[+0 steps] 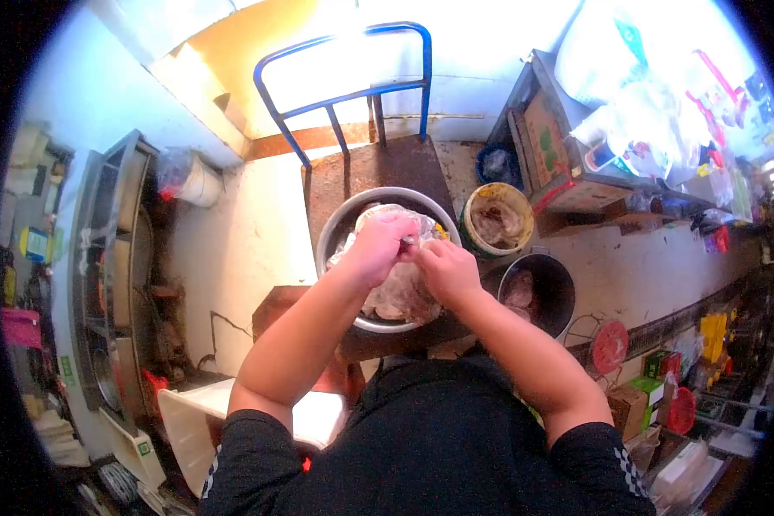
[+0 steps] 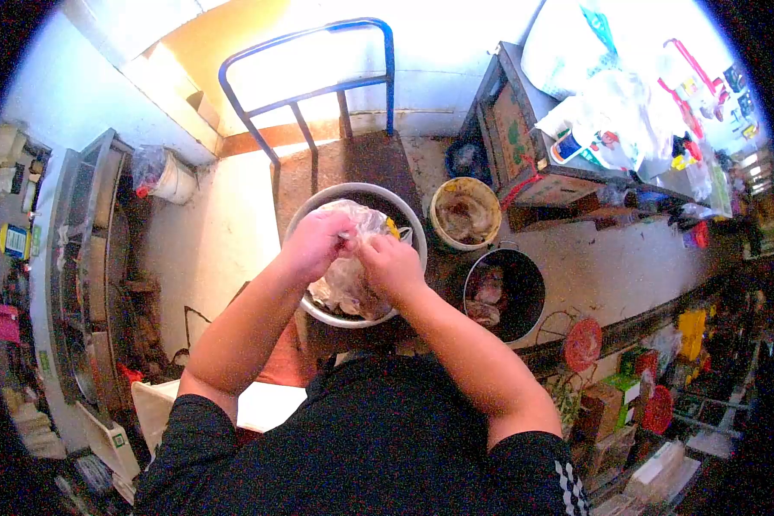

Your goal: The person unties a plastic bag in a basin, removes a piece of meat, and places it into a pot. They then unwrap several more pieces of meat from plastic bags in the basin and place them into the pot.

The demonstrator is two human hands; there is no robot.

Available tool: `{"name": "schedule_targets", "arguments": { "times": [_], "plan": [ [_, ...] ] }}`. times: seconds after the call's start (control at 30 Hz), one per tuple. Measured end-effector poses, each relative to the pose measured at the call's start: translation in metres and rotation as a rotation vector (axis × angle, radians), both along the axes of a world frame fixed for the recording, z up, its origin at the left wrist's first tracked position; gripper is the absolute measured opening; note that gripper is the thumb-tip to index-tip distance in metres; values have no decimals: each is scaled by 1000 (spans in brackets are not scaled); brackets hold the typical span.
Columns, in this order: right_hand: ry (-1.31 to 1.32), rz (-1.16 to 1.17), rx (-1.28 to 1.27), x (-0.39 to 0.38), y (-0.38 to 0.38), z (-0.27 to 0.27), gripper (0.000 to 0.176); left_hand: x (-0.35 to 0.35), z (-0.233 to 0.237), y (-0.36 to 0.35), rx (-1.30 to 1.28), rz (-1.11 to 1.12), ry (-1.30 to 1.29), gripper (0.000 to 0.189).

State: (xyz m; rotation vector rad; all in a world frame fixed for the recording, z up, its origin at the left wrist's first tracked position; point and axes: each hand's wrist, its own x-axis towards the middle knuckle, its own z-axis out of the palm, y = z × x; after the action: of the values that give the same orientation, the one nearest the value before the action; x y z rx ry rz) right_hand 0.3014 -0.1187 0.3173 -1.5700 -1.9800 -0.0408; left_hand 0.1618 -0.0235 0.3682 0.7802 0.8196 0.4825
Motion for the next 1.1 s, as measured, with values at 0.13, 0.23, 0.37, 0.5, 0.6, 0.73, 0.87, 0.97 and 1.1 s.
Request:
{"name": "schedule_targets", "arguments": {
  "times": [0.13, 0.23, 0.37, 0.5, 0.6, 0.73, 0.87, 0.97, 1.1],
  "plan": [
    [-7, -108, -133, -8, -4, 0, 10, 2, -3, -5, 22, 25, -13, 13],
    [-13, -211, -436, -18, 1, 30, 19, 1, -1, -9, 46, 26, 70, 13],
    [-50, -298, -777, -17, 12, 17, 34, 5, 4, -11, 27, 39, 97, 12],
    [-18, -318, -709, -16, 10, 13, 35, 6, -1, -7, 83, 11, 59, 12],
    [49, -232, -750, -5, 13, 19, 32, 7, -2, -4, 42, 6, 33, 10],
    [107, -172, -853, 1, 14, 13, 35, 2, -15, 2, -115, -7, -117, 6],
    [230, -18, -735, 8, 10, 1, 30, 0, -16, 3, -258, 32, -88, 8],
    [517, -92, -848, 7, 7, -3, 29, -3, -10, 5, -317, 45, -107, 13],
    [697, -128, -953, 4, -5, 1, 32, -6, -12, 4, -302, 35, -89, 14]
  ]
}}
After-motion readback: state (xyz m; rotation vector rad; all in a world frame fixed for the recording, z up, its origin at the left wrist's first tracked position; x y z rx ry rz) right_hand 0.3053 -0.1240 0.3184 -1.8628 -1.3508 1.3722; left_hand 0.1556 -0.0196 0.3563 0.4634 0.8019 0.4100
